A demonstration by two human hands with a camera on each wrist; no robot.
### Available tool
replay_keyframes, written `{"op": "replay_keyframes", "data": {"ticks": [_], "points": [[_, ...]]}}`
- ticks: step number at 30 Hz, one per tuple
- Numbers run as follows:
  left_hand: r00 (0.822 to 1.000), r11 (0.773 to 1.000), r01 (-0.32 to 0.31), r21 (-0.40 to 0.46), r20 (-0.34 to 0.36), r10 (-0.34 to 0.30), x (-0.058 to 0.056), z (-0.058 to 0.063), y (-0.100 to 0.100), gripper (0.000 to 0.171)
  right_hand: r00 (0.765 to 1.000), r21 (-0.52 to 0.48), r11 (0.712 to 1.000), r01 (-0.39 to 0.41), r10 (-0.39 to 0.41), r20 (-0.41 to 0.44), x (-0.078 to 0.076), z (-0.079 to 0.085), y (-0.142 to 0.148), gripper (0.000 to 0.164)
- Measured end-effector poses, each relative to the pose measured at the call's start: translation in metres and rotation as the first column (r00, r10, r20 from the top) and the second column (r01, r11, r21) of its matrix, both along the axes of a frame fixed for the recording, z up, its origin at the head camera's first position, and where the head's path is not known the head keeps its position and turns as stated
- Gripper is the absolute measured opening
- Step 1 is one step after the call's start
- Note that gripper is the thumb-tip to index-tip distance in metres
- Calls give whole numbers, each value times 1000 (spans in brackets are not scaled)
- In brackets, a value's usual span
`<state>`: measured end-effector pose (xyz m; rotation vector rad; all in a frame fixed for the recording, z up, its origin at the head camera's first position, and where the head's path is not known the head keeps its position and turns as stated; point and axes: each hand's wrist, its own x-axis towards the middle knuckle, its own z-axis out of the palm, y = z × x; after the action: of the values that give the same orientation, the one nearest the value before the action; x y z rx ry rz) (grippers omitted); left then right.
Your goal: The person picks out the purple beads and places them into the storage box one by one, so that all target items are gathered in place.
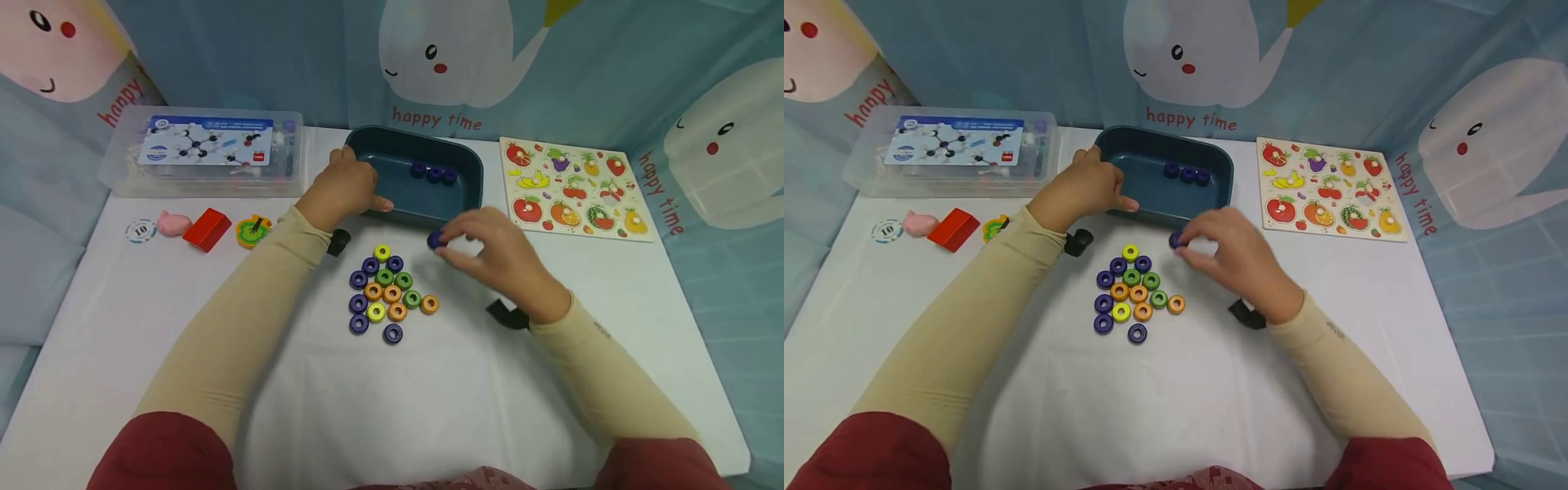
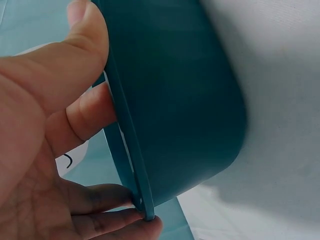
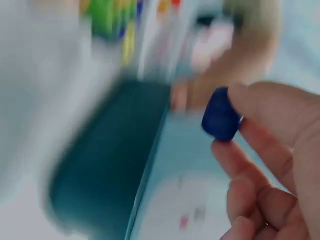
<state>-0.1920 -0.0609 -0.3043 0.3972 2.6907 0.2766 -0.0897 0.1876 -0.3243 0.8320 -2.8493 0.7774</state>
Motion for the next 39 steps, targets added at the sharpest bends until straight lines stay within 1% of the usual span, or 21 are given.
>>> {"op": "replay_keyframes", "data": {"ticks": [1,3,5,6,8,10,11,15,18,22,25,30,33,35,37,39], "points": [[1000,1000,-1,1,0,1,0,0,0,56,998,-4,998,67,-67,2,-15,1,4,19],[1000,1000,-1,3,-2,1,0,1,0,57,983,-1,983,182,-182,17,-45,-1,9,22],[1000,1000,-3,11,-3,3,1,1,-1,57,966,35,968,249,-251,56,-71,-8,12,26],[1000,1000,-5,16,-3,5,2,1,-1,56,959,54,962,269,-272,80,-82,-13,13,28],[1000,1000,-7,22,-6,7,3,1,-1,56,946,97,953,286,-297,131,-98,-20,12,30],[1000,1000,-11,29,-8,11,4,1,-1,55,938,127,951,283,-302,173,-107,-26,11,31],[1000,999,-11,32,-9,11,5,1,-1,54,934,124,951,282,-302,192,-110,-29,10,31],[1000,999,-5,34,-23,6,5,1,-1,53,928,112,953,283,-301,219,-116,-35,7,26],[1000,1000,0,26,-28,0,5,1,-1,54,925,146,950,275,-303,229,-118,-35,4,22],[1000,1000,-2,18,-26,2,4,1,-1,54,912,196,944,267,-313,265,-119,-34,0,20],[1000,1000,-6,22,-23,6,4,2,0,54,905,206,941,269,-320,281,-120,-35,-1,19],[1000,1000,-7,29,-22,7,4,2,-1,53,905,208,941,267,-319,282,-122,-35,-1,19],[1000,999,-9,32,-21,10,3,1,-1,53,911,189,946,265,-310,273,-121,-36,0,22],[1000,999,-7,32,-22,7,3,1,-1,54,920,178,948,262,-301,249,-119,-34,1,26],[1000,999,-9,32,-20,9,3,1,-1,54,932,155,952,262,-291,214,-115,-32,2,30],[1000,1000,-13,28,-13,14,3,2,-1,54,944,141,953,270,-290,155,-107,-28,3,33]]}}
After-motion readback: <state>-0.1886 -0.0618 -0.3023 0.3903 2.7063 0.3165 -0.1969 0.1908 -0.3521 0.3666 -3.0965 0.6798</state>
